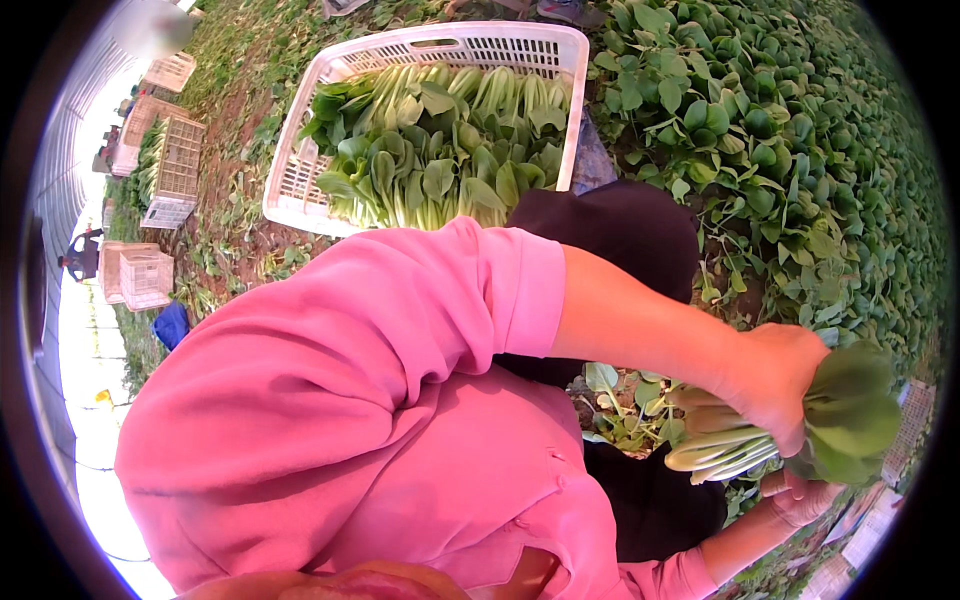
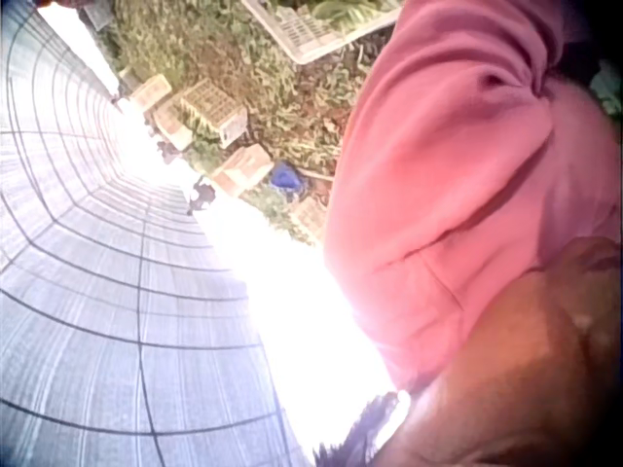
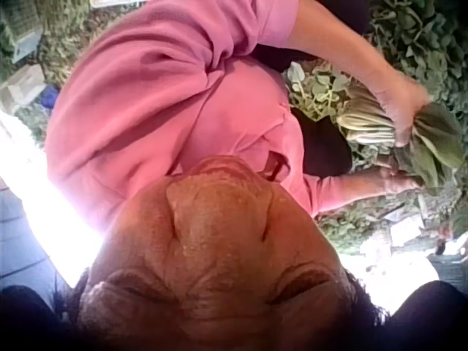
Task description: The person harvests bok choy from the ground using a small curved blade, trimming the roots of each plant and placing them into a white plastic basket.
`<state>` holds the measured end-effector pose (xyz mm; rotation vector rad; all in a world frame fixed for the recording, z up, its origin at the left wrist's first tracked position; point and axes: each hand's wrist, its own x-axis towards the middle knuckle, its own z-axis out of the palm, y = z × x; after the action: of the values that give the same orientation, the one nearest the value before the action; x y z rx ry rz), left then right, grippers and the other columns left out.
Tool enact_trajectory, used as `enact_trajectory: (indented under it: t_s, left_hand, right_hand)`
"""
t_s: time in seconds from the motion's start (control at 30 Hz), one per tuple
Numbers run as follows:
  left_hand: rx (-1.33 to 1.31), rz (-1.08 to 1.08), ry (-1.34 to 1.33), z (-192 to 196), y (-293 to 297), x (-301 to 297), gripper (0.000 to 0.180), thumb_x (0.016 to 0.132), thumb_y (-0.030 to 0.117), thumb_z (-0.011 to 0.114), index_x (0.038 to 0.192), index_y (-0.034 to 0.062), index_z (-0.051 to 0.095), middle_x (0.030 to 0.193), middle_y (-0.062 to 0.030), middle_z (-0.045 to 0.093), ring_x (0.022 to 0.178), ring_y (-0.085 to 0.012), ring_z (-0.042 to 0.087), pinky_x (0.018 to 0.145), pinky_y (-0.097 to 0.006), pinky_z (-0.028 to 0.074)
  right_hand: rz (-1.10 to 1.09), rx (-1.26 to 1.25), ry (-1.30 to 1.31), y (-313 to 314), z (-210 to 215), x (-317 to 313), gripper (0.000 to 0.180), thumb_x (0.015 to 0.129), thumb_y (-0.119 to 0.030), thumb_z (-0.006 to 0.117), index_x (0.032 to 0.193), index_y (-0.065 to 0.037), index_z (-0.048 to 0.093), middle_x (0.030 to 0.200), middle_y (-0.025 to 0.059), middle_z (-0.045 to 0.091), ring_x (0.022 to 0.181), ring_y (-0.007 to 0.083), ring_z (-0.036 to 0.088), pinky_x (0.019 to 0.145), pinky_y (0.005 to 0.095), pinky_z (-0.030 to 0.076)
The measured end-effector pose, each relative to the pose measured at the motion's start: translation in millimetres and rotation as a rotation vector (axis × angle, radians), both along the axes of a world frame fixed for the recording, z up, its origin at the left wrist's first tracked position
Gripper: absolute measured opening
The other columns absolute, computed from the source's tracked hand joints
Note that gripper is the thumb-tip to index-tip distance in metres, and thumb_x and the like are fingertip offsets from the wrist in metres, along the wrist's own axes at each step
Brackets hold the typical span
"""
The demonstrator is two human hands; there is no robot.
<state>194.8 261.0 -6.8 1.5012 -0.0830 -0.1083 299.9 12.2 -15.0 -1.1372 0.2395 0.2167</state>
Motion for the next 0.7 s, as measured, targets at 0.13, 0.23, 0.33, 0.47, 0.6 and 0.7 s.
enact_trajectory:
  t_s: [0.13,0.23,0.33,0.47,0.6,0.7]
  left_hand:
    - [-0.420,0.190,0.019,33,67,-31,0.071,0.052,0.020,0.087,0.109,-0.0079,0.055,0.100,-0.0203,0.066,0.093,-0.0265,0.066,0.086,-0.035,0.053]
    - [-0.934,0.372,-0.138,-9,152,-48,0.038,0.071,0.020,0.076,0.099,-0.0018,0.064,0.087,-0.0144,0.068,0.078,-0.0264,0.068,0.079,-0.039,0.057]
    - [-0.655,0.836,0.005,-49,237,-150,0.046,0.070,0.019,0.078,0.106,-0.0019,0.060,0.094,-0.0127,0.065,0.086,-0.0253,0.065,0.084,-0.037,0.055]
    - [-0.053,1.628,0.196,-61,343,-382,0.063,0.068,0.017,0.082,0.120,-0.0022,0.052,0.110,-0.0092,0.058,0.100,-0.0232,0.059,0.093,-0.035,0.051]
    - [0.924,1.699,0.471,-120,372,-491,0.057,0.065,0.027,0.081,0.114,0.0036,0.064,0.106,-0.0127,0.067,0.095,-0.0240,0.065,0.086,-0.033,0.050]
    - [1.095,1.356,0.964,-158,384,-485,0.067,0.062,0.033,0.081,0.122,0.0108,0.061,0.107,-0.0143,0.069,0.099,-0.0261,0.066,0.086,-0.035,0.049]
  right_hand:
    - [0.583,-0.007,-0.254,-20,-7,28,0.058,0.099,-0.034,0.053,0.142,0.001,0.035,0.132,0.0210,0.053,0.048,0.0059,0.038,0.042,0.0151,0.034]
    - [0.269,-0.313,-0.009,-83,-9,46,0.053,0.099,-0.037,0.053,0.136,0.000,0.042,0.137,0.0189,0.049,0.049,0.0003,0.047,0.036,0.0118,0.034]
    - [0.274,-0.331,0.137,-127,-47,47,0.051,0.098,-0.035,0.054,0.135,-0.001,0.043,0.128,0.0191,0.055,0.054,0.0039,0.056,0.037,0.0130,0.041]
    - [0.341,-0.281,0.108,-152,-48,37,0.051,0.098,-0.033,0.055,0.135,-0.001,0.042,0.117,0.0171,0.062,0.059,0.0089,0.064,0.041,0.0147,0.047]
    - [0.349,-0.331,0.183,-158,-59,34,0.050,0.098,-0.033,0.054,0.136,-0.002,0.041,0.117,0.0173,0.062,0.064,0.0111,0.068,0.042,0.0150,0.050]
    - [0.349,-0.396,0.218,-145,-48,28,0.051,0.098,-0.034,0.055,0.136,-0.002,0.041,0.115,0.0176,0.062,0.065,0.0121,0.069,0.041,0.0155,0.050]
